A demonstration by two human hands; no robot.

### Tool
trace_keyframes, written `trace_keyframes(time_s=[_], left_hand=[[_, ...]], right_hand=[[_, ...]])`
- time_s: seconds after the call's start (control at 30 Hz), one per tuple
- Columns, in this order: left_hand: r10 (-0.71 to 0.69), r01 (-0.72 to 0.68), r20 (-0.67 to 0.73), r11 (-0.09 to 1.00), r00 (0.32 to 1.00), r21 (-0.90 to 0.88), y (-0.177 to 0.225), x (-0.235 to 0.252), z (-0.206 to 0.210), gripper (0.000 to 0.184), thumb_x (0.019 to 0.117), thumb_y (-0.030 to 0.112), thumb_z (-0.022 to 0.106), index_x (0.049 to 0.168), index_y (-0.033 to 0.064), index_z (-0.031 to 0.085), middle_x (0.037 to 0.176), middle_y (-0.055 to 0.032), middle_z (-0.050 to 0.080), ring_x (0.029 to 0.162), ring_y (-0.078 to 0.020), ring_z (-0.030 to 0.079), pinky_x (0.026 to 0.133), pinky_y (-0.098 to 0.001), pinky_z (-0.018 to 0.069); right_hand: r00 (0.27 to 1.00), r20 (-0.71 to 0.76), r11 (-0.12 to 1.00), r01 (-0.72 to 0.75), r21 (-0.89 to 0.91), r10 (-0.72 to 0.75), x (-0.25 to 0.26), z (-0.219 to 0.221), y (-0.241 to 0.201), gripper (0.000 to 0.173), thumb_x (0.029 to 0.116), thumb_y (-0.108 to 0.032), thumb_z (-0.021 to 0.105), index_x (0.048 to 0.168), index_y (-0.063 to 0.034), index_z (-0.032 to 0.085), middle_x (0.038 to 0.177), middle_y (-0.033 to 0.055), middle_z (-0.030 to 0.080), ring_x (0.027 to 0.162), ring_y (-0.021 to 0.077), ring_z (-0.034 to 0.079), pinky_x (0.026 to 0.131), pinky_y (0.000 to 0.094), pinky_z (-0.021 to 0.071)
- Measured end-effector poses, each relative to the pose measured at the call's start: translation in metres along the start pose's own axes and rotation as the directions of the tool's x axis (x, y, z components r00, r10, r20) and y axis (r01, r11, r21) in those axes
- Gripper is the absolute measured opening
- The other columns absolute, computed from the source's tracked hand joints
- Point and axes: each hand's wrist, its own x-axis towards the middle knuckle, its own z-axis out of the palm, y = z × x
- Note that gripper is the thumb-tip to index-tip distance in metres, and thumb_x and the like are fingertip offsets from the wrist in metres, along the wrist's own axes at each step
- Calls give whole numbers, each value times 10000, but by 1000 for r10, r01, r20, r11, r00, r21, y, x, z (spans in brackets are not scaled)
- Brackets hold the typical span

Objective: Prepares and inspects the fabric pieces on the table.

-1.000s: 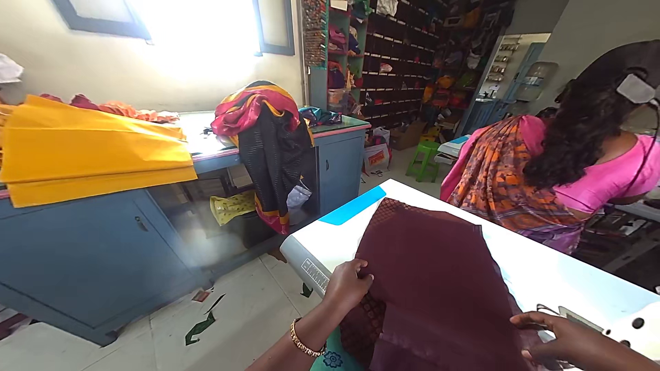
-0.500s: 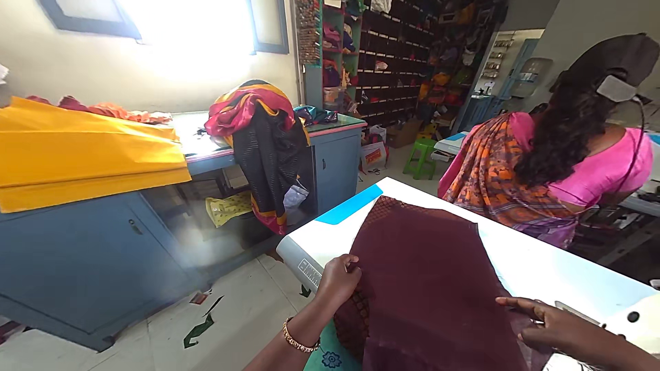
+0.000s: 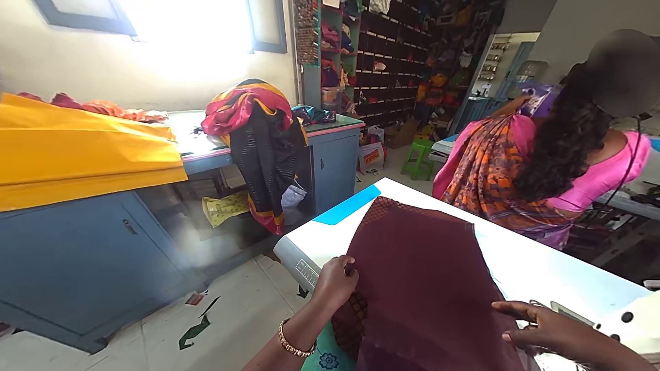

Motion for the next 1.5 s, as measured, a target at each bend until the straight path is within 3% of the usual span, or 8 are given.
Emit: trace_keyframes(time_s=[0.3, 0.47, 0.57, 0.77, 0.93, 1.23, 1.37, 1.5], left_hand=[[154, -126, -123, 970, 980, 207, 3, -14, -6, 480, 1007, 253, 636, 1452, 99, 543, 1567, -162, 420, 1348, -341, 518, 1087, -494, 470], [-2, 42, -95, 907, 996, 420, -8, -27, -43, 261, 1033, 221, 562, 1029, 18, 727, 1024, -164, 713, 1021, -334, 681, 892, -551, 531], [-150, 123, 15, 858, 989, 499, -35, -35, -53, 292, 1027, 242, 560, 972, 14, 734, 996, -180, 707, 1008, -357, 674, 883, -582, 516], [97, 33, 687, 984, 720, -173, -114, -29, -19, 719, 917, 85, 746, 1511, -63, 370, 1526, -218, 467, 1417, -279, 469, 1179, -426, 384], [301, 221, 716, 814, 629, -537, -115, -42, -3, 236, 925, 73, 616, 1146, 155, 594, 994, 117, 735, 937, 4, 698, 890, -233, 576], [206, -36, 348, 899, 915, -437, -24, -76, 2, 199, 1038, 173, 611, 1156, 15, 638, 909, -31, 709, 757, -69, 687, 686, -256, 588], [279, -270, 292, 960, 915, -74, 11, -81, 33, 426, 1031, 292, 595, 1336, -6, 597, 1237, -181, 686, 1167, -257, 666, 1040, -482, 512], [212, -319, 391, 919, 896, 231, 42, -93, 53, 399, 1066, 322, 508, 1306, 9, 566, 1127, -225, 674, 1106, -390, 662, 930, -588, 518]], right_hand=[[999, -47, 992, -12, -125, 6, 10, 6, -1, 703, 900, -166, 801, 1488, 3, 455, 1506, 250, 469, 1300, 362, 554, 1021, 488, 500], [995, -98, 973, -17, -230, -6, 15, 13, -7, 685, 892, -197, 814, 1462, 7, 494, 1485, 251, 499, 1347, 366, 509, 1096, 511, 412], [993, -119, 965, -21, -261, -10, 15, 16, -10, 691, 878, -176, 826, 1458, 9, 500, 1460, 258, 516, 1353, 375, 497, 1107, 523, 395], [990, -136, 954, -21, -298, -21, 12, 18, -13, 704, 854, -155, 847, 1450, 7, 509, 1446, 260, 528, 1338, 398, 502, 1091, 554, 396], [990, -140, 961, -16, -276, -24, 15, 16, -10, 735, 815, -111, 872, 1448, -7, 514, 1431, 265, 534, 1304, 408, 524, 1066, 564, 419], [989, -145, 943, -36, -330, -13, 12, 18, -18, 750, 839, -146, 860, 1470, 5, 484, 1458, 271, 512, 1352, 410, 492, 1102, 561, 391], [992, -124, 934, -16, -357, -30, 17, 15, -13, 751, 851, -187, 852, 1474, 9, 481, 1475, 286, 488, 1373, 418, 470, 1120, 561, 378], [994, -107, 926, -29, -375, -13, 20, 12, -11, 770, 861, -213, 843, 1497, -13, 458, 1499, 277, 465, 1383, 404, 463, 1123, 546, 380]])
